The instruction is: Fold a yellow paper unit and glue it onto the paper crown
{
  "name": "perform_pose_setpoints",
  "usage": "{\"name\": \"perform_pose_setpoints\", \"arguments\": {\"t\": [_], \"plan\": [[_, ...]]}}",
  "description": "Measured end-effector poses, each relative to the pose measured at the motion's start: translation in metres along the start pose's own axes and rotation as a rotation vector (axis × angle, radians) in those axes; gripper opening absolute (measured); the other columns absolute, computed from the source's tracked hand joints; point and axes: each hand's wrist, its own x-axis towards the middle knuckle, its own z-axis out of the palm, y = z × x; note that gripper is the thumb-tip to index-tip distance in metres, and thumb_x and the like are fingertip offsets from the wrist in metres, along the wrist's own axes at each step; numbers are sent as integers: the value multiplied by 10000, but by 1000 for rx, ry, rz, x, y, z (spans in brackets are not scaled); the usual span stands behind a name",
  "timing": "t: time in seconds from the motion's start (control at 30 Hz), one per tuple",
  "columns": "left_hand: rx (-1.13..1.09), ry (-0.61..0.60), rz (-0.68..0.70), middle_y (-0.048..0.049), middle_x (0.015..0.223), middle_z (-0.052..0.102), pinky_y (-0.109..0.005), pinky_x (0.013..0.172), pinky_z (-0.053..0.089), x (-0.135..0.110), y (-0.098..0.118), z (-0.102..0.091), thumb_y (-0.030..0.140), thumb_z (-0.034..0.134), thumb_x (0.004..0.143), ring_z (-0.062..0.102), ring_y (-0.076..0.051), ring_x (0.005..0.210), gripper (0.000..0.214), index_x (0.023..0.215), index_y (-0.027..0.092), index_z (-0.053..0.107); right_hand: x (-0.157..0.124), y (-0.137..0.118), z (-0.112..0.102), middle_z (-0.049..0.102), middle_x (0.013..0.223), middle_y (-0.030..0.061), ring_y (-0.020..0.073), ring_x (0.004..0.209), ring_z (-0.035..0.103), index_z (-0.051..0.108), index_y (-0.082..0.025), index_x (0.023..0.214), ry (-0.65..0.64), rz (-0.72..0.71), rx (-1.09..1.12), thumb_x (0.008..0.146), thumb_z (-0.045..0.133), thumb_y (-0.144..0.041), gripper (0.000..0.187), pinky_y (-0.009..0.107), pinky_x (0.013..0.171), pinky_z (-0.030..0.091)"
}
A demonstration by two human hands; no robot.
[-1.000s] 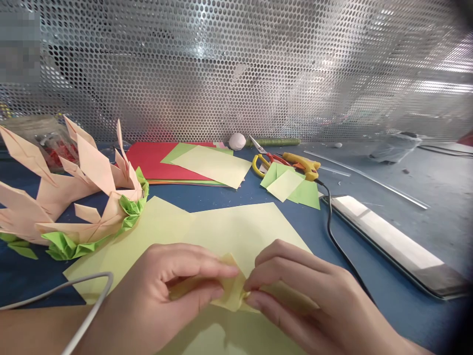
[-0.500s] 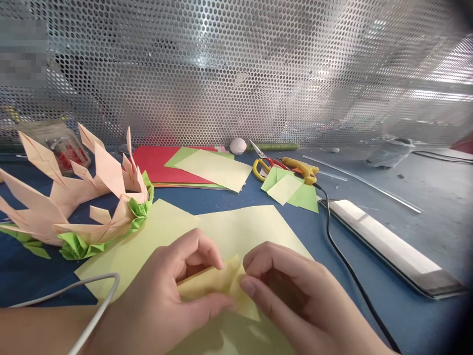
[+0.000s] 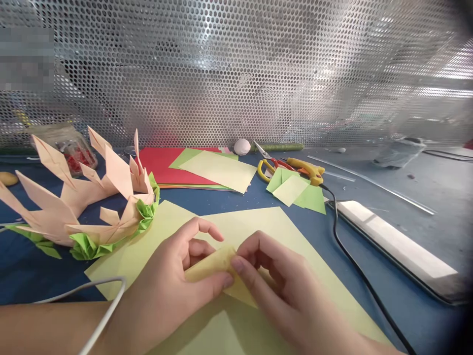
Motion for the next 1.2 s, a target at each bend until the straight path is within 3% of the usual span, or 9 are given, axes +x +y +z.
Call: {"name": "perform_pose_setpoints", "arguments": {"t": [0.13,0.23,0.33,0.53,0.63,0.77,1.0,1.1,1.2], "plan": [[18,17,0,108,712,609,-203,597,398,-1,2,1,151,693,809,591,-110,684,285,983,288,514,-1,5,2,575,702,-20,140,631,561,515,-235,815,26,-40,42,940,538,-284,136,238,552,447],[11,2,5,105,710,607,-209,607,406,-2,1,1,144,686,802,590,-115,688,291,992,290,521,-2,8,3,586,749,-21,148,665,596,520,-246,970,66,-63,94,948,547,-299,63,241,560,476],[26,18,13,109,704,595,-206,613,403,-3,-1,1,136,683,791,571,-105,675,289,978,293,528,-2,10,3,592,758,-20,149,671,610,549,-251,1137,49,-68,98,960,532,-292,182,239,559,490],[19,22,-3,110,681,601,-196,592,399,-3,-1,-2,195,696,799,561,-103,651,238,953,288,540,-2,12,1,660,819,0,151,735,642,638,-263,1148,19,-49,106,942,520,-244,238,244,628,517],[25,30,0,102,684,629,-183,549,372,-2,0,-1,200,728,778,579,-102,646,224,918,280,572,-1,12,1,705,867,21,166,787,669,661,-249,1089,-35,18,188,950,528,-306,201,263,703,538],[-1,46,-16,86,698,660,-176,587,413,-1,2,0,280,794,762,601,-109,680,211,833,260,597,-1,11,0,706,820,40,184,769,669,644,-216,884,-99,86,262,926,580,-412,210,255,656,530],[65,50,13,69,659,576,-194,607,420,-2,1,0,349,763,764,543,-128,690,198,707,223,622,-1,5,-3,613,643,-31,137,619,553,601,-226,698,11,103,96,876,591,-343,213,222,558,425],[82,63,-11,74,596,492,-198,554,375,-1,0,0,432,756,748,458,-117,618,320,630,203,566,-2,3,-2,593,637,-40,136,610,530,589,-234,684,30,102,33,872,564,-341,218,229,561,405],[65,48,5,76,576,468,-202,530,339,-1,-3,-1,402,746,741,414,-109,589,319,608,199,540,-3,3,-2,581,647,-44,134,617,527,585,-240,694,27,80,17,878,541,-323,206,226,562,405]]}}
